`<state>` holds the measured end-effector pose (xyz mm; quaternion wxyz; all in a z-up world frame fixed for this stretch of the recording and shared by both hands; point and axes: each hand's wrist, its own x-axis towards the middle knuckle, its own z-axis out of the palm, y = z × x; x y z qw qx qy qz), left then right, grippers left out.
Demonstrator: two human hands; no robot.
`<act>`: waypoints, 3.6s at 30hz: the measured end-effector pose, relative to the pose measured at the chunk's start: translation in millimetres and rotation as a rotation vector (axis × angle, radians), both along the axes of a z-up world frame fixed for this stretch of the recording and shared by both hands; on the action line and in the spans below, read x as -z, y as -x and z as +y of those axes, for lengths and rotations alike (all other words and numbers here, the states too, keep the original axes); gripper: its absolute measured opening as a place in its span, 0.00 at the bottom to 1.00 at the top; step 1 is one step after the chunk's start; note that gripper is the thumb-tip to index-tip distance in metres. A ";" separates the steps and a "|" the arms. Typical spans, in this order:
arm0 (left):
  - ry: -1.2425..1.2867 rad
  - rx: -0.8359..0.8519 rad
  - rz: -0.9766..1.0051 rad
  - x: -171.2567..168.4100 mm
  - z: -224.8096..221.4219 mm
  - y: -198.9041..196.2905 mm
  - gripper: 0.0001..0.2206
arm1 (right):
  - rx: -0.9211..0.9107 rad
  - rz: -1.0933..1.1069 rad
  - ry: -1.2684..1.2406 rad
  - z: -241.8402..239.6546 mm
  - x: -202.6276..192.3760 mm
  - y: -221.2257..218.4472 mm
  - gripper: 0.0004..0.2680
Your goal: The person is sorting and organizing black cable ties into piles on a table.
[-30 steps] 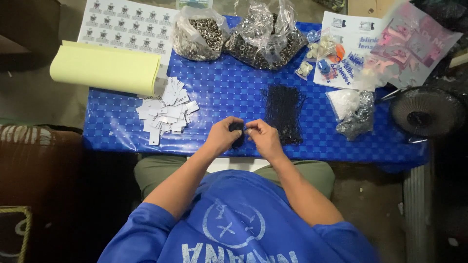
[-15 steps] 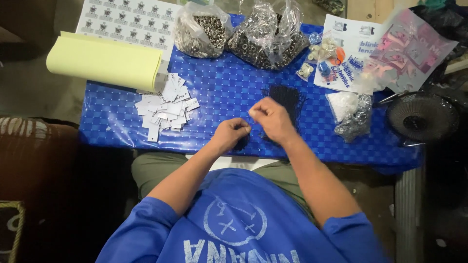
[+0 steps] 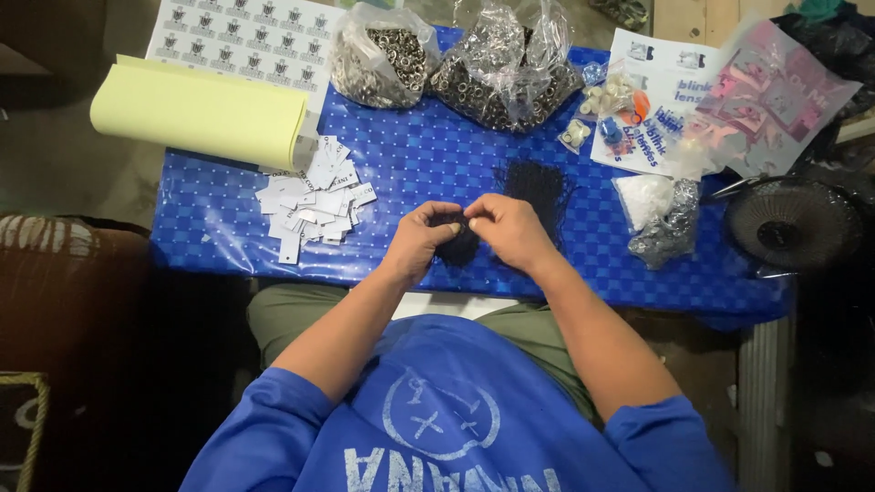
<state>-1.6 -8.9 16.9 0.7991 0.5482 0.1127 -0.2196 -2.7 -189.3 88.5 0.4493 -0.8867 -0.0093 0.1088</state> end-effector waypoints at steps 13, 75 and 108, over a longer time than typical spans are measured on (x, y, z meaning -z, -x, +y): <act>-0.486 0.159 -0.130 9.7 10.9 -1.2 0.20 | 0.114 0.036 0.013 -17.4 49.1 2.8 0.03; -0.599 0.338 -0.276 -1.3 -2.6 9.5 0.25 | 0.077 0.130 -0.066 -22.8 -20.0 -20.1 0.06; -0.948 0.398 -0.301 69.3 -2.2 -9.5 0.17 | 0.442 -0.076 0.425 -127.1 -3.0 -86.8 0.03</act>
